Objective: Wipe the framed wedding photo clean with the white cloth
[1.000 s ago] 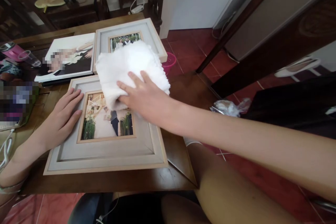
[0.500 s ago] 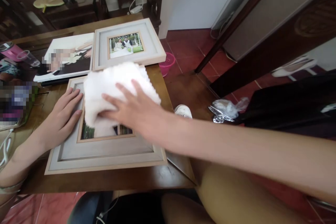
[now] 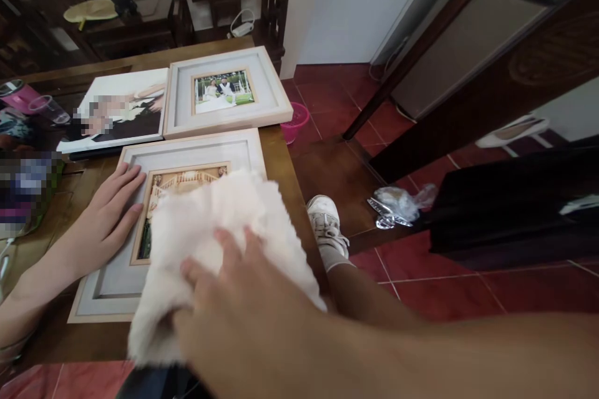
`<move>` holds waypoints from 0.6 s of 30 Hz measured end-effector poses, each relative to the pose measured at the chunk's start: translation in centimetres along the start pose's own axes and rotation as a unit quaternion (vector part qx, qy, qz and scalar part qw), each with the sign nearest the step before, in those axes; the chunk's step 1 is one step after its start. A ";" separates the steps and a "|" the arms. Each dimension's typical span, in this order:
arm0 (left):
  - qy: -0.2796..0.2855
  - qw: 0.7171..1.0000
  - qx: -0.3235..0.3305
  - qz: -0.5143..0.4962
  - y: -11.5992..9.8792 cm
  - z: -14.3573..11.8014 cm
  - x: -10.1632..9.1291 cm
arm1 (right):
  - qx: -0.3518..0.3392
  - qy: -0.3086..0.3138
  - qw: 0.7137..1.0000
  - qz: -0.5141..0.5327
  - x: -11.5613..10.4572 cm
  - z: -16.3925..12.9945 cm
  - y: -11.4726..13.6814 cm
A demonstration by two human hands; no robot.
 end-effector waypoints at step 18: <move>0.007 0.999 -0.023 -0.025 0.1 -0.2 -0.3 | 0.078 -0.013 0.992 -0.097 -0.8 3.6 -6.2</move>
Point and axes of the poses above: each hand's wrist, its own z-axis towards the middle knuckle, its own x-axis out of the palm, y = z × x, the point moved 6 cm from there along z, towards the middle knuckle, and after that the axes turned 7 degrees about z, right-handed, at the moved point
